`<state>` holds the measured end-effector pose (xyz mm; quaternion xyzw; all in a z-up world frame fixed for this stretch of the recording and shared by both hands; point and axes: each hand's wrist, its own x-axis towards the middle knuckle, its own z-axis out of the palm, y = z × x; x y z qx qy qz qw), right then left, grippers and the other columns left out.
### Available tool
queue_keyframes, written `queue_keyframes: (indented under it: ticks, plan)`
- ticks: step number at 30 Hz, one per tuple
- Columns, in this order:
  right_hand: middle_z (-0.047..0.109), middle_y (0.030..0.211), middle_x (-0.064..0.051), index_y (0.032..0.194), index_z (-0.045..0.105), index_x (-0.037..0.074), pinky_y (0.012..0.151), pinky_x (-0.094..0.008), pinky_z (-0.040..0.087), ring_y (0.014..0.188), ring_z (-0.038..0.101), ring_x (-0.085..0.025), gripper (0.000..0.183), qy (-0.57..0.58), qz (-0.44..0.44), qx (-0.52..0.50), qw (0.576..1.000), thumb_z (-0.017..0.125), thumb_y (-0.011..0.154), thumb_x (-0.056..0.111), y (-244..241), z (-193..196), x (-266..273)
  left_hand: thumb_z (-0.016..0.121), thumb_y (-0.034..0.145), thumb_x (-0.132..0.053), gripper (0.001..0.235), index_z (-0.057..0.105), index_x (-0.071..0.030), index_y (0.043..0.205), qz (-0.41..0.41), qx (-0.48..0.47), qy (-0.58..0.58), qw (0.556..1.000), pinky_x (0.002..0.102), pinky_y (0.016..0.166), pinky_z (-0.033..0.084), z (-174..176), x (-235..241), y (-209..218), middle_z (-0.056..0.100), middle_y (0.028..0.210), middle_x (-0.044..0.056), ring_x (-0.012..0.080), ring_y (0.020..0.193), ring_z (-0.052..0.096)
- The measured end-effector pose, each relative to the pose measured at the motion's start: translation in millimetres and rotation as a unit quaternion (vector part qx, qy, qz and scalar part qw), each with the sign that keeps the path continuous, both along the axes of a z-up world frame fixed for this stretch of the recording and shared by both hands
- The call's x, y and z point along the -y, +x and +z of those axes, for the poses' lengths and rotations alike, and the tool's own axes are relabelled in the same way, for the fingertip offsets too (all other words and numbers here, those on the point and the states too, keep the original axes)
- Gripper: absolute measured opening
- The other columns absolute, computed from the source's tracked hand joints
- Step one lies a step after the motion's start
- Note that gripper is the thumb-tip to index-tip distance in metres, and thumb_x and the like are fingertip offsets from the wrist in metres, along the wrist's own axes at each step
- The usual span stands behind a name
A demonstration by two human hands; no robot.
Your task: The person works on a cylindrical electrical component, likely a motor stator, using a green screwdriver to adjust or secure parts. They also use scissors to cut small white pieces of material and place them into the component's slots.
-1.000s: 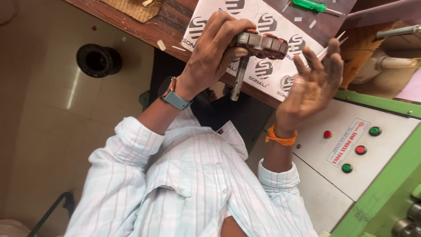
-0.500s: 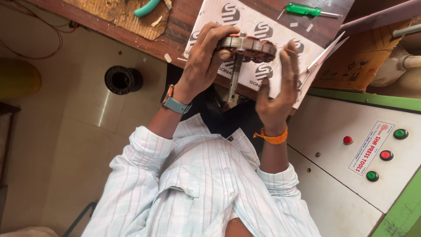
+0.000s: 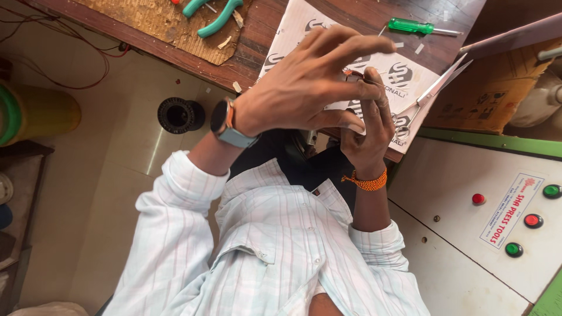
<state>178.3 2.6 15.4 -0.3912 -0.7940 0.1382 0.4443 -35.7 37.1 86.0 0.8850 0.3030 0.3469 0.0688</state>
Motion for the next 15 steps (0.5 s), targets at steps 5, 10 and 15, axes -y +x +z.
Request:
queue_keyframes:
  ticks: [5,10,15]
  plan:
    - [0.051,0.154,-0.024,0.141,0.058,0.008,0.108,-0.040,0.061,0.142,0.058,-0.039,0.042,-0.003,0.019,-0.066,0.998,0.066,0.104,-0.007,-3,-16,4,0.068,0.103,-0.054,0.064,0.061,-0.006,0.145,0.010,-0.023,-0.166,0.986,0.046,0.107,0.048,3,-12,9,0.063,0.135,0.013,0.0332,0.121,0.052]
    - [0.062,0.141,-0.023,0.126,0.072,0.013,0.102,-0.039,0.065,0.128,0.068,-0.035,0.034,-0.027,-0.003,-0.107,0.994,0.078,0.097,-0.004,-1,-22,5,0.071,0.100,-0.037,0.041,0.075,-0.002,0.119,0.018,0.075,-0.251,0.965,0.040,0.092,0.052,0,-21,2,0.077,0.109,0.013,0.0289,0.103,0.063]
    - [0.063,0.139,-0.021,0.119,0.074,0.012,0.109,-0.042,0.062,0.130,0.066,-0.036,0.028,-0.020,0.022,-0.118,0.993,0.075,0.098,-0.005,0,-14,7,0.075,0.096,-0.024,0.022,0.080,-0.003,0.103,0.032,0.124,-0.326,0.937,0.036,0.080,0.056,-8,-33,-9,0.078,0.092,0.012,0.0223,0.082,0.071]
